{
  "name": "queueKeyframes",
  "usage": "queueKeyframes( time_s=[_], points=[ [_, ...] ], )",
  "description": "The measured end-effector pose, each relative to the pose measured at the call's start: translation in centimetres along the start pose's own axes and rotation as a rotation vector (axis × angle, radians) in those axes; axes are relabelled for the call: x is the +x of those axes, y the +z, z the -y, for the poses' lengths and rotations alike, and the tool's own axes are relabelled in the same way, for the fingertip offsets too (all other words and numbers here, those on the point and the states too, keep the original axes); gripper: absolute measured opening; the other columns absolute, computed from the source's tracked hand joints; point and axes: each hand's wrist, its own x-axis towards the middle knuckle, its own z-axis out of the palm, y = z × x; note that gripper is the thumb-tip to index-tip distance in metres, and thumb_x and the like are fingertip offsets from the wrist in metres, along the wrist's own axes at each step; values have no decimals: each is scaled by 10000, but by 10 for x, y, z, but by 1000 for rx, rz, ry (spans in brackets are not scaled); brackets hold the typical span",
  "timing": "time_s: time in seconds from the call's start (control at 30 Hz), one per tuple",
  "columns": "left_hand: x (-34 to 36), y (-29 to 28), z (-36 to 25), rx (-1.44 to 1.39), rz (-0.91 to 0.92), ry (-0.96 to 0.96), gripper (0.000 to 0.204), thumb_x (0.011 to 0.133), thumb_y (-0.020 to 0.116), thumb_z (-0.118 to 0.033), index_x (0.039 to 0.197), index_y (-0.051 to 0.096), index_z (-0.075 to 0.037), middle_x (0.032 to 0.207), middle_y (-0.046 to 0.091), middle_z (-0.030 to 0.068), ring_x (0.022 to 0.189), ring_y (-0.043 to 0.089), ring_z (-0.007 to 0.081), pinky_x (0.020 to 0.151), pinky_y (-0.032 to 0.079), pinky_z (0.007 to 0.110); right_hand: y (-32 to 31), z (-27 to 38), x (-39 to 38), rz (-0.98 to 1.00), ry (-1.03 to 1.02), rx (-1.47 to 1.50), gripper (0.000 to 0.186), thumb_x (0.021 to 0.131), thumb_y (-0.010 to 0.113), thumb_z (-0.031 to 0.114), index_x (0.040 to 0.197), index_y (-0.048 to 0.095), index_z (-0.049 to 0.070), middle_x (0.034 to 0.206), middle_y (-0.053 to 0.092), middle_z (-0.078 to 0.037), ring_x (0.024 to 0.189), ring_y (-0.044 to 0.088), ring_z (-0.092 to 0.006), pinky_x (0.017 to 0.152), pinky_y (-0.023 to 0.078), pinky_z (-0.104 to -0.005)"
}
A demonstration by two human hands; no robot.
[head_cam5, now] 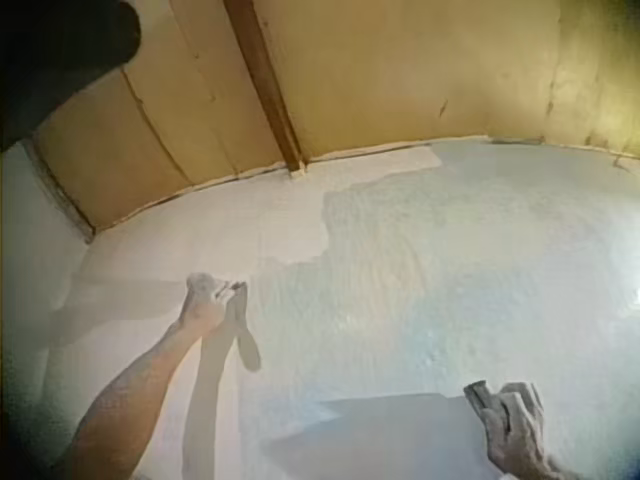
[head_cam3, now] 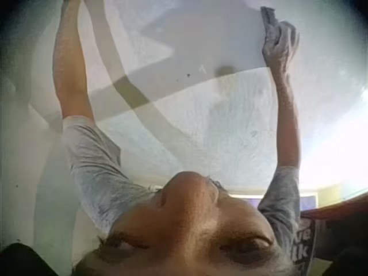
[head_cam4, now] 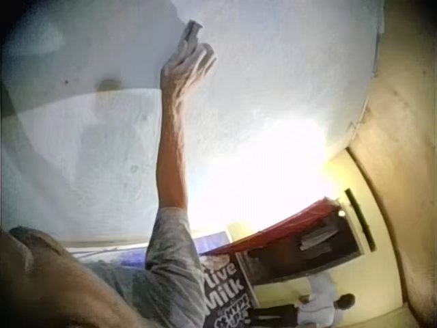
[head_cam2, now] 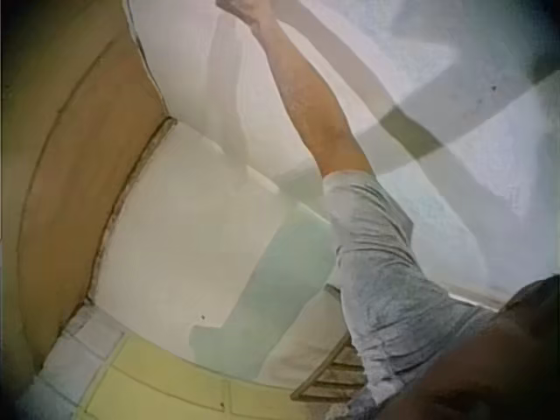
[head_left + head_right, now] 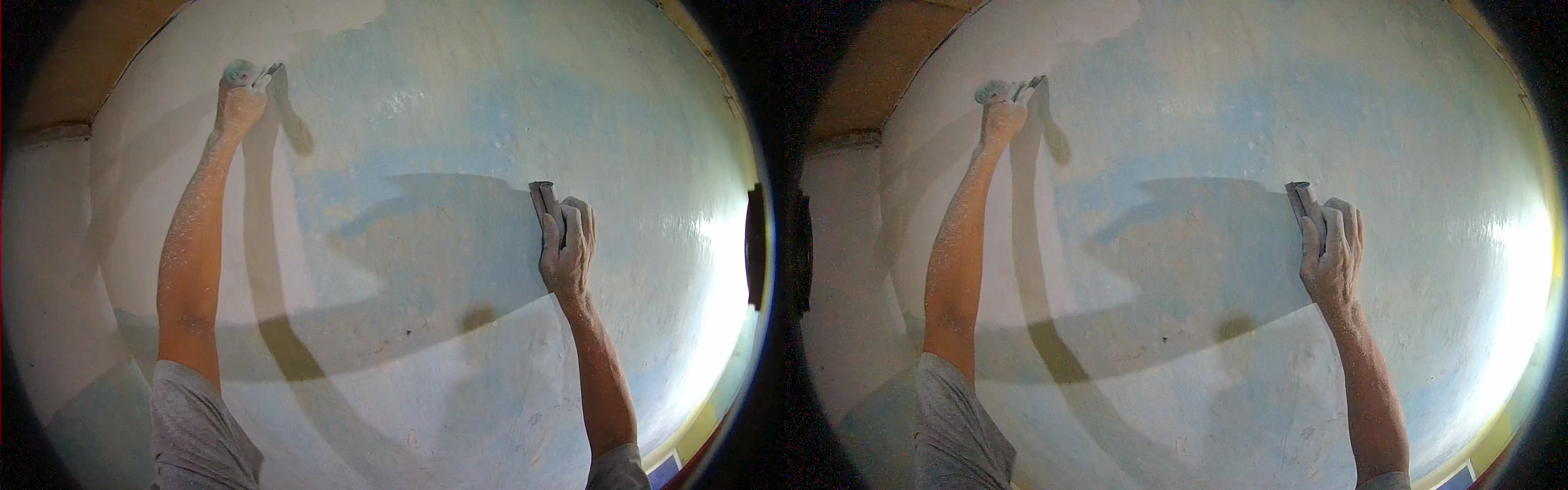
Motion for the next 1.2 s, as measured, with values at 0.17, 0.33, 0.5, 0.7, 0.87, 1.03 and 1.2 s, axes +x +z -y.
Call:
queueKeyframes(
  time_s=[0.17,0.33,0.5,0.7,0.87,1.03,1.2],
  points=[
    [41,2,22,36,203,-410,183,819,651,-159,924,707,-20,915,683,223,885,657,421,768,530,489,8,14,3,-2,42,48,109,911,577,68,965,551,-24,1021,567,-196,917,548,-357,814,448,-459],
    [6,-3,0,-31,2,-62,191,831,625,-187,928,703,-42,921,681,223,861,656,415,760,538,465,2,3,0,44,82,90,135,927,577,97,963,551,-30,1011,567,-198,920,546,-360,815,445,-463],
    [37,2,-12,-117,82,-307,236,818,608,-150,1016,703,-63,950,693,200,907,657,399,775,537,466,2,9,3,55,89,104,137,923,577,97,969,552,-30,1009,565,-200,921,547,-362,815,447,-460],
    [41,14,-6,-56,112,-262,239,847,610,-159,1006,681,4,979,705,183,901,661,389,831,528,440,-8,3,8,134,78,154,124,910,578,74,974,556,-30,1015,559,-204,921,548,-357,819,451,-443],
    [38,11,8,55,48,52,250,868,635,-198,999,675,11,961,695,206,885,659,406,822,527,436,-3,-4,9,118,67,188,117,893,591,46,975,560,-32,1008,560,-200,914,553,-347,813,457,-438],
    [60,21,7,-23,54,-445,262,851,643,-229,1000,674,-16,951,690,218,908,647,432,803,527,460,3,-2,9,114,57,248,114,887,593,29,975,558,-34,994,562,-201,901,556,-350,797,462,-434],
    [47,12,-20,184,385,-30,448,854,562,-232,1271,603,-74,1270,610,182,1218,519,403,1046,401,376,4,-20,3,122,53,255,113,893,591,28,981,556,-32,981,559,-198,879,553,-349,783,463,-435]
  ],
)
